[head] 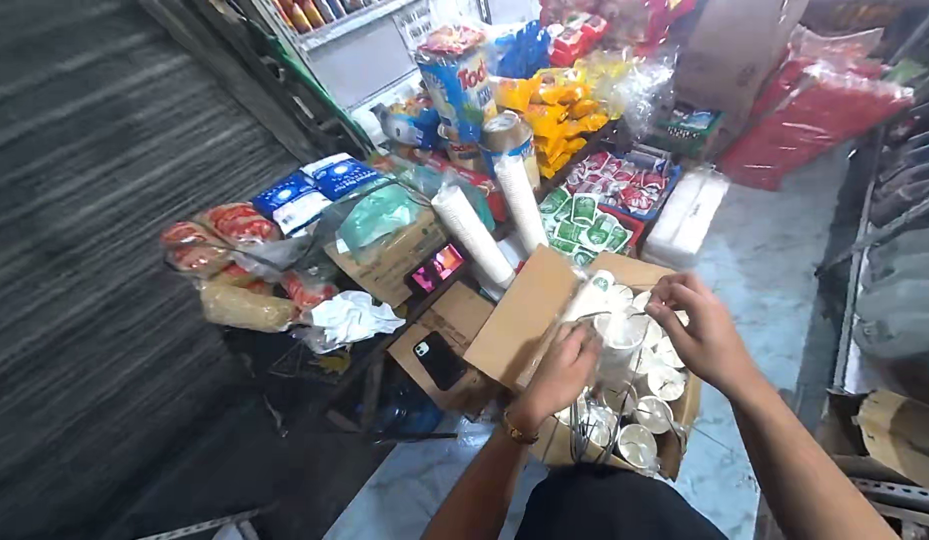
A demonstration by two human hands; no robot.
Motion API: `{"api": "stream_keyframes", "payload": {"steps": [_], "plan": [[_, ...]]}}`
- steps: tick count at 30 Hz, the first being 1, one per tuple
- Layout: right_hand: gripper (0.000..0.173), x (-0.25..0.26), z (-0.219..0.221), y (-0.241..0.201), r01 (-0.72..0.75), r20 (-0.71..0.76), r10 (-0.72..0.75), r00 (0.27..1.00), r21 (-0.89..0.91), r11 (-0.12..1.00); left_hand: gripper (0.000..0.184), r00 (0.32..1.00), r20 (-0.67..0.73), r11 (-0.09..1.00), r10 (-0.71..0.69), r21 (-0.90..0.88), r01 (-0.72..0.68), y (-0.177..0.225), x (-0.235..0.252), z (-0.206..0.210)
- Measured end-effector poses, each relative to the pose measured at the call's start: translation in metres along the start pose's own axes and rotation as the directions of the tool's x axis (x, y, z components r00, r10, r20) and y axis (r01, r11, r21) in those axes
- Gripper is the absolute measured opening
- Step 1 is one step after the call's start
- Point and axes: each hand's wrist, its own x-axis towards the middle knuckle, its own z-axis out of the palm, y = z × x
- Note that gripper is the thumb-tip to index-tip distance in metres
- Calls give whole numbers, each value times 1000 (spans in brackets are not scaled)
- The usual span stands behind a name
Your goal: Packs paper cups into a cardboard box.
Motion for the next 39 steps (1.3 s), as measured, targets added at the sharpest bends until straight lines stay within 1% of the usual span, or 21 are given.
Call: {"api": "stream_keyframes", "payload": {"steps": [3, 5, 7, 8, 10, 13, 15, 16, 18, 20, 22, 23, 25, 27, 28, 29, 31, 33, 34, 36, 39], "plan": [[26, 2, 0, -1, -3, 5, 3, 1000, -2, 1000, 37, 981, -193, 957, 36, -277, -89, 4, 15, 9], [23, 5, 0, -2, -12, 16, 12, 1000, 5, 1000, 29, 969, -247, 912, 16, -393, -116, 11, 26, 8], [21, 8, 0, -2, -18, 21, 18, 1000, -14, 1000, 22, 970, -242, 881, -21, -463, -96, 21, 36, 4], [21, 10, 0, -1, -17, 21, 18, 1000, -32, 999, 20, 977, -211, 871, -35, -486, -74, 26, 40, 1], [20, 14, 0, 2, -20, 10, 20, 1000, -74, 997, 21, 994, -100, 861, -35, -508, -21, 35, 48, -7], [19, 18, 0, 6, -25, -15, 23, 1000, -151, 988, 20, 1000, 20, 911, -22, -410, 29, 44, 60, -15], [18, 21, 1, 8, -9, -41, 1, 999, -202, 979, 17, 995, 102, 952, -17, -304, 48, 51, 66, -21], [18, 23, 2, 7, 9, -47, -20, 999, -215, 977, 16, 988, 156, 969, 3, -245, 36, 53, 71, -24], [17, 28, 4, 5, 38, -33, -46, 998, -214, 976, 16, 954, 295, 991, 59, -129, -21, 53, 81, -30], [17, 34, 5, 0, 56, 7, -55, 998, -199, 978, 15, 899, 423, 994, 111, -57, -96, 57, 87, -35], [16, 39, 7, -1, 75, 36, -70, 997, -165, 984, 13, 867, 486, 994, 107, -36, -103, 60, 92, -37], [17, 41, 8, -1, 71, 37, -67, 997, -123, 990, 12, 870, 483, 995, 101, -48, -90, 60, 93, -36], [18, 41, 8, -2, 12, 56, -15, 998, 52, 999, 15, 881, 464, 994, 95, -94, -57, 59, 94, -37], [20, 38, 8, 2, -47, 140, 10, 990, 265, 963, 16, 888, 451, 991, 96, -131, -41, 58, 92, -40], [23, 37, 7, 4, -81, 183, 18, 983, 344, 935, 17, 893, 438, 990, 105, -131, -52, 56, 90, -41], [28, 35, 6, 4, -122, 228, 35, 973, 376, 919, 17, 899, 425, 991, 100, -122, -52, 54, 88, -42], [35, 31, 4, 5, -188, 294, 78, 952, 367, 911, 20, 914, 397, 994, 80, -102, -43, 51, 85, -43], [36, 28, 4, 6, -230, 328, 112, 938, 345, 910, 23, 924, 375, 995, 75, -94, -43, 51, 82, -44], [36, 26, 5, 7, -238, 321, 125, 939, 344, 908, 23, 930, 362, 995, 71, -91, -41, 51, 80, -44], [32, 23, 8, 9, -220, 259, 131, 957, 352, 910, 22, 944, 322, 996, 76, -74, -55, 53, 75, -43], [21, 18, 9, 11, -169, 166, 119, 979, 337, 926, 21, 967, 243, 997, 78, -46, -69, 55, 69, -40]]}}
